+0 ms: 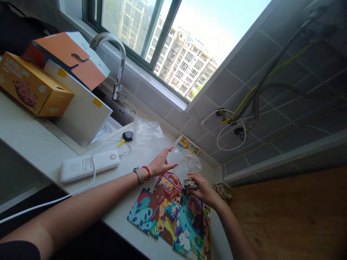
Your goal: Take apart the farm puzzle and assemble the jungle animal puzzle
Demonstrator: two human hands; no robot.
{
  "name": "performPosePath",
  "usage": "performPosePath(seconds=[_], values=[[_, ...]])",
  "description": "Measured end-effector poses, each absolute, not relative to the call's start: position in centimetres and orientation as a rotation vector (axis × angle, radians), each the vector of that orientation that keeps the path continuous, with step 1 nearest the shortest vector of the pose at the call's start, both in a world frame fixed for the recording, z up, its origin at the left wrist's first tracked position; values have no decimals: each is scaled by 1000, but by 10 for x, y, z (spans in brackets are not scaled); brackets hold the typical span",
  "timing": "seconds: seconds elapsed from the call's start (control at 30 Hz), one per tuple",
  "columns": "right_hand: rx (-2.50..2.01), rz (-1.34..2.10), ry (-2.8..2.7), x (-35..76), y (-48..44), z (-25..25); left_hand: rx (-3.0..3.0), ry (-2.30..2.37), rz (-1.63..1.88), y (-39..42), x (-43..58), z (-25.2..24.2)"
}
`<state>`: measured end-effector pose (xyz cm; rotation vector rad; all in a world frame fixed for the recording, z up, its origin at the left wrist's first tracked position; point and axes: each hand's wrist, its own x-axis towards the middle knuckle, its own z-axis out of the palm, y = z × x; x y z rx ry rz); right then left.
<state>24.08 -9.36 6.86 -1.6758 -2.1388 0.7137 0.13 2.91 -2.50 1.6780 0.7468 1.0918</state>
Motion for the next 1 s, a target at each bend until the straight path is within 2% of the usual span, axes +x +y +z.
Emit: performPosePath(seconds=[0.17, 0.27, 0.4, 0.47, 0.7, 1.0], values=[[-1724, 1064, -1503, 215, -104, 75, 1528, 720, 980, 29, 5, -26], [-1721, 1065, -1272, 203, -91, 67, 1382, 681, 912, 28, 6, -24], [-1873, 640, -1425, 204, -51, 53, 1365, 741, 940, 29, 7, -25], [-1912, 537, -1460, 209, -29, 47, 1390, 777, 975, 30, 7, -26], [-1855, 701, -1504, 227, 25, 43, 1573, 807, 1047, 32, 4, -22], [-1706, 570, -1814, 231, 46, 49, 1764, 801, 1051, 26, 6, -25]])
